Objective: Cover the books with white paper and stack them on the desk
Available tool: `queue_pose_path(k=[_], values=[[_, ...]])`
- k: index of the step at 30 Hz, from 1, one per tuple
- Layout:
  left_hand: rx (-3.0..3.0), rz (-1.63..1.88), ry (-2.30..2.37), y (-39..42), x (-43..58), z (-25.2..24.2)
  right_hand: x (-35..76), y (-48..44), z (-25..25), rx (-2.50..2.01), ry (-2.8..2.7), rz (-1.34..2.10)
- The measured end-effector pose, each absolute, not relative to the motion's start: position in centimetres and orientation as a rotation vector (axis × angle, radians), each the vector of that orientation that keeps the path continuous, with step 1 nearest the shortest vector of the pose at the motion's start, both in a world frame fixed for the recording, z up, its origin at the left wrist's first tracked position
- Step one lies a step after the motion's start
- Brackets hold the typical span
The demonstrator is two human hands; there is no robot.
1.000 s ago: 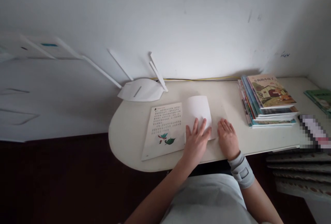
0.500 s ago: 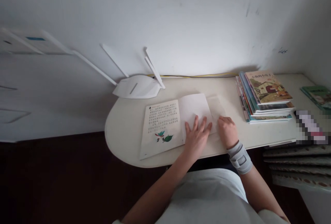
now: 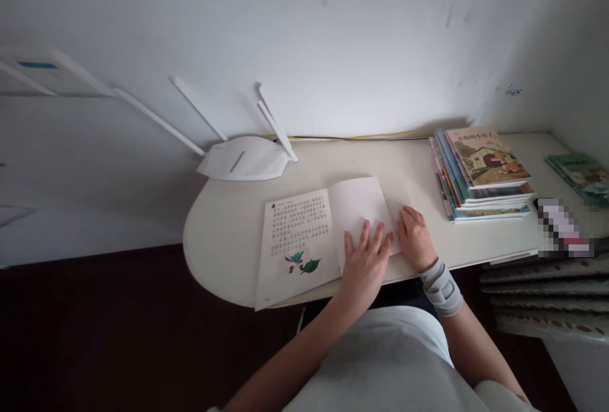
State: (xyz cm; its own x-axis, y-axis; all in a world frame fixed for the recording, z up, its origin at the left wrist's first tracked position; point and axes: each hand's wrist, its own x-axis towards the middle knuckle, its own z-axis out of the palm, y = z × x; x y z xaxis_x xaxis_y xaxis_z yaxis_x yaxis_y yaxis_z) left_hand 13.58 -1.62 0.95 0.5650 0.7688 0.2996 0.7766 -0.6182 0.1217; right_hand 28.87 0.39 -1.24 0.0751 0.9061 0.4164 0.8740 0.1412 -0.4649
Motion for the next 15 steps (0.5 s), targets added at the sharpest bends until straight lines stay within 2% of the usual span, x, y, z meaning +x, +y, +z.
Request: queue_pose_path(k=[15], values=[[-2.78,-0.527,-1.263,-1.18,14.36,0.6,28.96,0.32,-1.57,-1.751,-1.818,0.095]])
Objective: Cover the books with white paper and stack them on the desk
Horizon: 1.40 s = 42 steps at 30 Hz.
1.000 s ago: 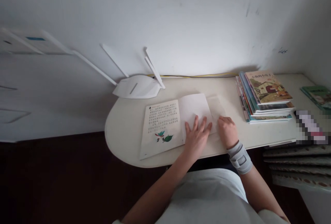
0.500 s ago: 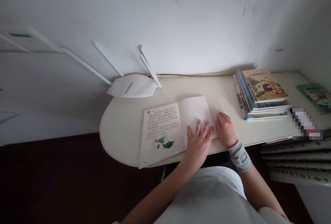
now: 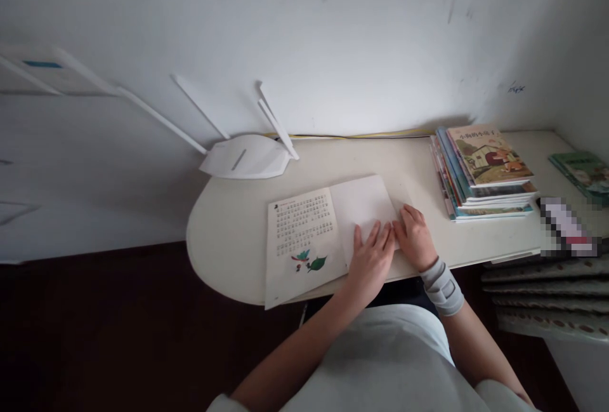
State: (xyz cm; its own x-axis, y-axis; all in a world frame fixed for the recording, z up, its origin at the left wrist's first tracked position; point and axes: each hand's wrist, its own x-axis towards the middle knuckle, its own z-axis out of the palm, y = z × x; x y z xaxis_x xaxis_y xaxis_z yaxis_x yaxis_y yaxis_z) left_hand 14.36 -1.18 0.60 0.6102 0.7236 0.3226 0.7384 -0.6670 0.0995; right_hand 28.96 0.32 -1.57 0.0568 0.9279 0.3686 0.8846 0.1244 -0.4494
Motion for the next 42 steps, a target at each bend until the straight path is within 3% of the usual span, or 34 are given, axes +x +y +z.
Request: queue_pose_path(k=[10,24,34,42], values=[[-2.811,-0.474,-1.162,-1.1,13.8,0.5,28.5,0.1,-0.9,-1.794,-1.945,-0.033],[-2.825,-0.478,-1.079,-0.3,14.0,0.2,24.7,6.7,4.5,-2.426,-2.16,-0.122],[-2.817,-0.487,-1.102,-0.4,14.4,0.7,25.8,8.0,4.1,-2.451,-2.101,-0.227],[-2.892,-0.587,-0.813,0.9,13.9,0.9,25.4,7.6,4.1,-2.394,-2.21,-0.171]])
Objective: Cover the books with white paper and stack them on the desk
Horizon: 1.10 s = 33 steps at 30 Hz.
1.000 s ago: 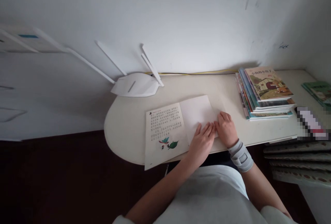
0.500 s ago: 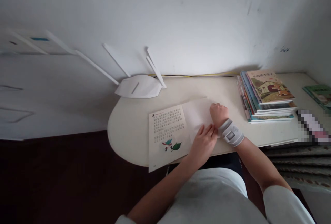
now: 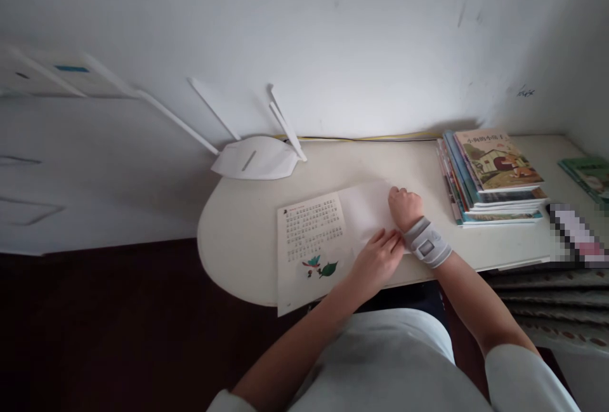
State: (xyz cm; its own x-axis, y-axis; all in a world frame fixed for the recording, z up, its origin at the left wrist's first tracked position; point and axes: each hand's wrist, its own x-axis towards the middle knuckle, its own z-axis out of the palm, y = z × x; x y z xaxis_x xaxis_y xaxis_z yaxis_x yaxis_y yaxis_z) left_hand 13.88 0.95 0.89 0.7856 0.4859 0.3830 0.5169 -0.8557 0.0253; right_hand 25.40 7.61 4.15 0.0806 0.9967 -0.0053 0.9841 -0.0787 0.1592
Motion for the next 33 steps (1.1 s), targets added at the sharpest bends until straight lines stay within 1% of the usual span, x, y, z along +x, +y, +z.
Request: queue_pose_path(k=[5,10,12,15,18,21,25,28,30,33], values=[[-2.979,-0.6,-0.675,1.5,14.1,0.2,25.1,6.8,4.2,2.128,2.115,0.109],[-2.978,-0.712,-0.751,0.5,12.3,1.8,26.9,5.3,5.2,2.111,2.257,0.091],[-2.911,-0.815,-0.884,0.1,9.8,2.5,27.3,4.4,5.5,2.086,2.44,0.175],[-2.602,-1.084,-1.382,0.1,4.9,2.4,26.2,3.2,5.4,1.913,2.734,0.235],[-2.377,-1.253,-1.911,0.3,0.8,0.9,23.6,2.5,4.9,1.577,2.863,0.092],[-2.386,-1.358,-2.212,0.2,-1.2,-0.4,21.5,2.5,4.2,1.462,2.765,-0.027],[-2.379,-1.459,-2.361,0.1,-1.4,-0.6,20.4,2.7,3.3,1.458,2.73,-0.032],[-2.404,-1.348,-2.375,0.3,-1.2,-0.4,19.4,2.6,3.0,1.356,2.816,-0.025],[-2.416,-1.276,-2.343,0.5,-1.2,-0.4,18.2,2.7,2.9,1.258,2.874,-0.069],[-2.415,-1.255,-2.324,0.7,-1.3,-0.8,16.2,3.2,2.8,1.118,2.934,-0.17]])
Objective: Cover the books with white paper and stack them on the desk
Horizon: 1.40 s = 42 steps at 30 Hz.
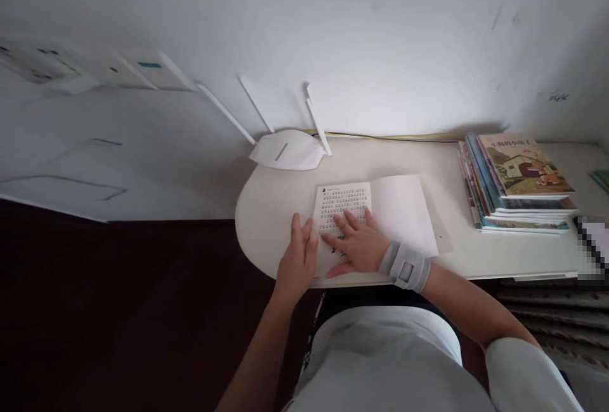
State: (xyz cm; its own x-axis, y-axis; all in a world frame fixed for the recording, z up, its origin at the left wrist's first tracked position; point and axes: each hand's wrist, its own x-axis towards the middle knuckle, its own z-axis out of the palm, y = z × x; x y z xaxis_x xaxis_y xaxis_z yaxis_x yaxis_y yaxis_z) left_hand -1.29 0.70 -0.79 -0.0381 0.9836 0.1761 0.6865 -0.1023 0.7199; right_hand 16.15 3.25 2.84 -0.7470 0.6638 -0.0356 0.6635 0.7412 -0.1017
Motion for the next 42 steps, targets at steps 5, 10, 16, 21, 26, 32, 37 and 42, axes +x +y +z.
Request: queue_pose_path(k=[5,10,16,21,26,32,37,42], values=[[1.813,0.989,1.749,1.1,-1.8,-1.6,13.9,4.7,3.3,-1.048,-2.984,0.283],[1.869,0.987,1.762,1.3,-1.9,-1.5,12.8,5.3,3.7,-1.148,-2.95,0.278],[1.972,0.882,1.83,1.5,-1.9,-0.8,12.1,5.6,3.5,-1.228,-2.909,0.228],[2.156,0.765,1.918,1.4,-1.4,-0.7,14.0,5.5,3.2,-1.273,-2.902,0.129],[2.278,0.588,2.051,1.1,-0.7,-0.6,15.1,5.2,2.9,-1.282,-2.935,0.086],[2.315,0.518,2.007,1.3,-1.2,-0.9,17.3,4.5,4.6,-1.285,-2.855,0.068],[2.3,0.547,1.953,1.5,-1.7,-1.2,22.5,1.9,5.2,-1.767,-2.557,-0.094],[2.265,0.539,1.932,1.7,-2.0,-1.4,24.0,-0.2,2.4,-1.762,-2.583,-0.079]])
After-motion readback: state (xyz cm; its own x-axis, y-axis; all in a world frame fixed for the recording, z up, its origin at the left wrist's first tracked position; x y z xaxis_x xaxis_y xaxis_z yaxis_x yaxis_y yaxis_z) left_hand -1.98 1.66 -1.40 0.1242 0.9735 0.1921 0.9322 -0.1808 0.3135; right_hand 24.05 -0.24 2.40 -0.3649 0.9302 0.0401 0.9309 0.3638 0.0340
